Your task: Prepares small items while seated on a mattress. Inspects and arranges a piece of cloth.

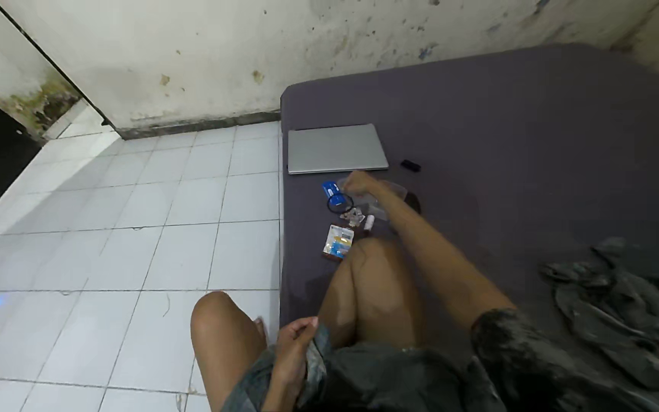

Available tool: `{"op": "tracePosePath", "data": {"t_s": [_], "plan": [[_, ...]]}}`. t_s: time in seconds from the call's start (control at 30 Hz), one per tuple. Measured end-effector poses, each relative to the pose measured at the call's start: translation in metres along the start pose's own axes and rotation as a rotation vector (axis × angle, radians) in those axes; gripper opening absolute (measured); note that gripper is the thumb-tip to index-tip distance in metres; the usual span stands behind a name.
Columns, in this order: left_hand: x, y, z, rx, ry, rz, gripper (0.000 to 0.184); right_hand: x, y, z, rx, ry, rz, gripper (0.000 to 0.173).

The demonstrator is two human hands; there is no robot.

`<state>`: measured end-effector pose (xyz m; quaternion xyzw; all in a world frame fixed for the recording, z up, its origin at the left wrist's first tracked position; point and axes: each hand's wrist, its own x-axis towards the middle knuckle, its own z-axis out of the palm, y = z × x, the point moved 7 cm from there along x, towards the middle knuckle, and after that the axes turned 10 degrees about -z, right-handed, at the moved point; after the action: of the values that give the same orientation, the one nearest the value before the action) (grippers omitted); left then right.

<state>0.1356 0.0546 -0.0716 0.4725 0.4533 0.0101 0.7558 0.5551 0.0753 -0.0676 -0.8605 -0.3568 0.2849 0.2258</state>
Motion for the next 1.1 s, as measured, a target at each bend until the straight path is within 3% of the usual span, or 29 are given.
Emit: {"op": "tracePosePath", "data": {"t_s": [0.1, 0.23, 0.37, 0.5, 0.67, 0.77, 0.87, 1.0, 1.1], "plan": [[0.007, 0.000, 0.003, 0.010, 0.001, -0.006, 0.014, -0.005, -0.005, -0.009, -0.184, 0.066, 0.083, 0.033], [0.019, -0.003, 0.005, -0.020, 0.023, -0.016, 0.014, 0.007, 0.030, -0.002, -0.212, 0.081, 0.115, 0.034], [0.024, -0.003, 0.006, -0.020, 0.027, -0.085, 0.014, 0.030, 0.058, 0.000, -0.186, 0.068, -0.008, 0.033], [0.027, -0.003, 0.010, -0.025, 0.026, -0.098, 0.015, 0.035, 0.060, 0.000, -0.210, 0.070, -0.013, 0.028], [0.027, 0.000, 0.011, -0.042, 0.069, -0.026, 0.015, 0.047, 0.069, 0.008, -0.209, 0.025, -0.052, 0.023], [0.023, 0.006, 0.006, -0.076, 0.114, 0.039, 0.016, 0.053, 0.075, 0.010, -0.079, 0.078, -0.116, 0.026], [0.012, 0.015, 0.001, -0.086, 0.166, 0.084, 0.014, 0.016, 0.051, -0.004, 0.015, 0.197, -0.133, 0.041], [-0.003, 0.028, -0.002, -0.108, 0.217, 0.177, 0.016, -0.099, -0.013, -0.008, 0.386, 0.453, -0.154, 0.025], [-0.012, 0.032, 0.000, -0.107, 0.208, 0.223, 0.018, -0.192, -0.065, 0.051, 0.835, 0.254, -0.183, 0.020]]}}
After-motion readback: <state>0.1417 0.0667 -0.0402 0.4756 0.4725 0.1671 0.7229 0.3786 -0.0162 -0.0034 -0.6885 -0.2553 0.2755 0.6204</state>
